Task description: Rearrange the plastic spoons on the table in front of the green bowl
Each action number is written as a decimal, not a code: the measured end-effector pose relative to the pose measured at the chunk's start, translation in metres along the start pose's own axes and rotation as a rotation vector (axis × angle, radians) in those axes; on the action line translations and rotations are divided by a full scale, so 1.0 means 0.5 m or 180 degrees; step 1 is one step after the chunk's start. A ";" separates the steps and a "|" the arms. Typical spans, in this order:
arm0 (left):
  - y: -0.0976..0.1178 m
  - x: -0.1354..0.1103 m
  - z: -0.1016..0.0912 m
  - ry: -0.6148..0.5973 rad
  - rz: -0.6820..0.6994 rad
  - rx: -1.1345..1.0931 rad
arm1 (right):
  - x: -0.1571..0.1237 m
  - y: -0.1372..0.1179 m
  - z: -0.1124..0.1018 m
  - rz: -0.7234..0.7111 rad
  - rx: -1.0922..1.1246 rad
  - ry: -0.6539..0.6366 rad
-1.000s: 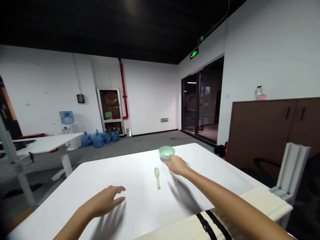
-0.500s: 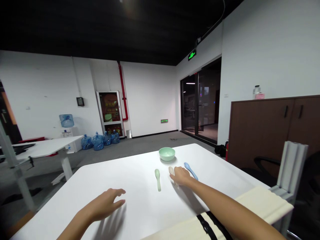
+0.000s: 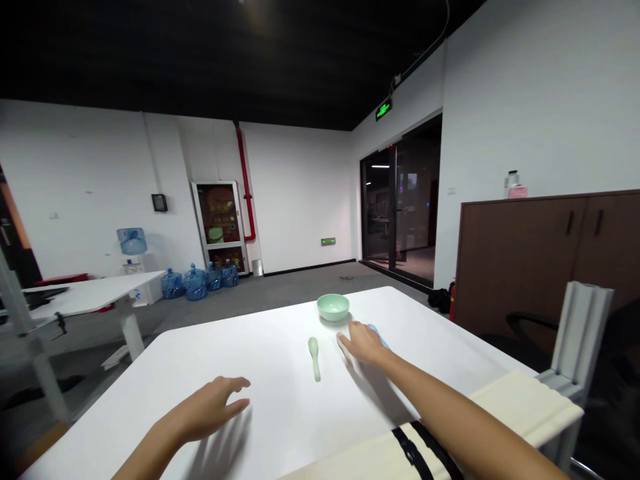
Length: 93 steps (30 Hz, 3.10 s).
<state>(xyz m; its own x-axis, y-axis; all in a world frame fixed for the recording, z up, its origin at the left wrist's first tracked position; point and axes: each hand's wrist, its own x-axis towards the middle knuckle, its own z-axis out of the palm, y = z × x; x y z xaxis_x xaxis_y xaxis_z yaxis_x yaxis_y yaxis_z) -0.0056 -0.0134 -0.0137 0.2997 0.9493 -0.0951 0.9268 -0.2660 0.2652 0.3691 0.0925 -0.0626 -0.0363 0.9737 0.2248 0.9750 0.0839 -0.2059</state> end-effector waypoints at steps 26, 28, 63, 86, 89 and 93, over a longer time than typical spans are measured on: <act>0.001 0.002 0.000 -0.0023 -0.0007 -0.0005 | -0.006 -0.009 0.004 0.0065 -0.0132 -0.0339; 0.002 0.001 -0.001 -0.0026 -0.0025 -0.0003 | -0.008 -0.013 0.016 0.0102 -0.0170 -0.0571; 0.003 0.000 -0.004 -0.0123 -0.0182 -0.0022 | 0.173 -0.014 -0.024 0.0726 0.0074 0.0298; 0.011 0.010 -0.013 -0.0132 -0.0168 -0.0043 | 0.288 -0.023 0.068 0.0967 0.0075 0.0150; 0.009 0.011 -0.010 -0.0134 -0.0177 -0.0036 | 0.285 -0.023 0.076 0.0922 0.0064 0.0079; 0.003 0.014 -0.005 -0.0120 -0.0145 -0.0038 | 0.272 -0.024 0.075 0.0910 0.0097 0.0088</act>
<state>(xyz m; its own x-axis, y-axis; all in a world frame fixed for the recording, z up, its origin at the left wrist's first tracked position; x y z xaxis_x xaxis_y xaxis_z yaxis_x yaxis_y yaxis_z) -0.0028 -0.0069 -0.0118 0.2659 0.9533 -0.1434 0.9370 -0.2205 0.2711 0.3445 0.2319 -0.0654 0.2455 0.9527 0.1792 0.9377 -0.1864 -0.2931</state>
